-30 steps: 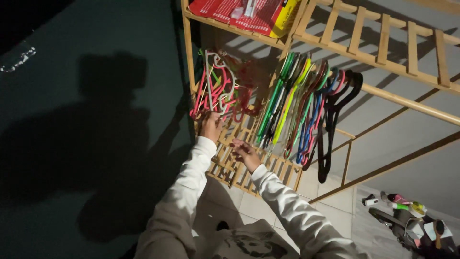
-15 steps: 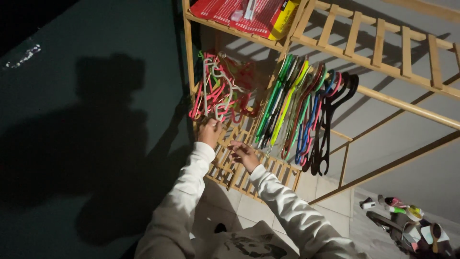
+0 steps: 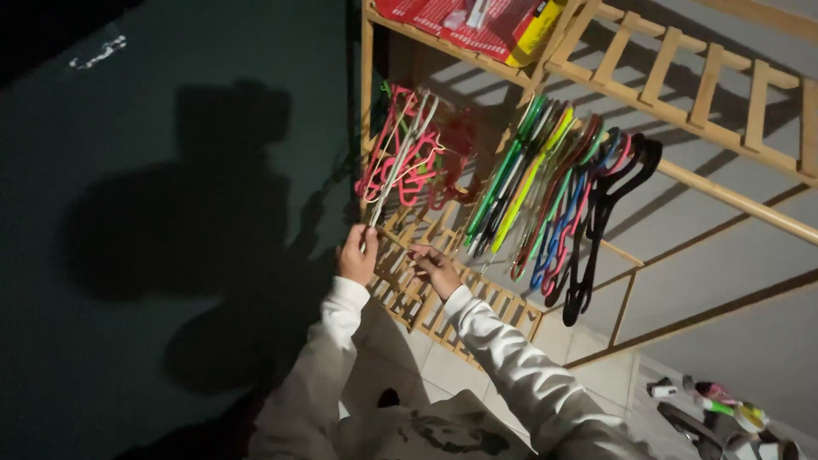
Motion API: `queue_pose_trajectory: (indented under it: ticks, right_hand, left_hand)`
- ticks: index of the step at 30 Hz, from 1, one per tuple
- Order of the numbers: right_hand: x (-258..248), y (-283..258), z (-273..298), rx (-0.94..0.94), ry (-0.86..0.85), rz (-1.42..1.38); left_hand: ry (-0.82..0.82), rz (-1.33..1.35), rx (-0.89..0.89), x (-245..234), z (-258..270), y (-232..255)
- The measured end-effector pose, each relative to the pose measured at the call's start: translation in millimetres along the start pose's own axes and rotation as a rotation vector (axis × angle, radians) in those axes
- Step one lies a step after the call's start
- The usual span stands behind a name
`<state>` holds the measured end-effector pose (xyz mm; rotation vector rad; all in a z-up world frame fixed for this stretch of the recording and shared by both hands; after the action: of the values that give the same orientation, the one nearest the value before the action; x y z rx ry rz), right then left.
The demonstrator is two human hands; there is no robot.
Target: The person sorts through a collection of hangers on a wooden rack, removing black, white, and beige hangers one at a time. They then untangle several pink and green hangers before placing them back onto the hanging rod.
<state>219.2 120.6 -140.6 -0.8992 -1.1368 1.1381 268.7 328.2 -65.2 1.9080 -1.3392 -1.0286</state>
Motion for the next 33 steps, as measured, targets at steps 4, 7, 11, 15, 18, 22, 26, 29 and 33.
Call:
queue_pose_trajectory:
  ticks: [4,7,11,15,18,22,26,29,33]
  right_hand:
    - [6.1,11.7,-3.3,0.016,-0.052,-0.064]
    - [10.0,14.8,-10.0,-0.006,-0.119,-0.068]
    - [29.3,8.6,-17.5,-0.007,-0.239,-0.263]
    - [49.4,-26.5,-10.5,-0.049,-0.297,-0.279]
    - [55.6,-49.7,-3.2,-0.077,-0.340,-0.310]
    - [56.9,-64.5,3.6,-0.090,-0.398,-0.273]
    - [51.0,-77.7,16.8,-0.103,-0.419,-0.293]
    - [45.4,-96.5,34.6,-0.133,-0.442,-0.363]
    - [35.5,-119.8,71.6,-0.151,-0.507,-0.443]
  left_hand:
    - [0.015,0.314,-0.236,-22.3,28.7,-26.7]
    - [0.039,0.493,-0.310,-40.4,44.4,-35.7]
    - [0.144,0.665,-0.378,-59.0,59.7,-22.4]
    - [0.246,0.741,-0.574,-73.0,82.4,4.1]
    - [0.324,0.916,-0.592,-77.3,99.9,20.9]
    - [0.346,0.969,-0.570,-79.1,124.6,36.2]
    - [0.387,0.971,-0.550,-74.0,150.8,53.7]
    - [0.367,1.053,-0.534,-65.0,168.0,67.7]
    - [0.308,1.088,-0.476,-57.7,188.0,91.6]
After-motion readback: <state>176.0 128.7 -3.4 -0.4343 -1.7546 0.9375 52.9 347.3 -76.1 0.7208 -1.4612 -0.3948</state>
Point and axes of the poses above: each hand's wrist, its own z-axis away from the middle knuckle, its own x-axis out of the palm, y = z × x, the point moved 7 cm from there along -z, towards the middle knuckle
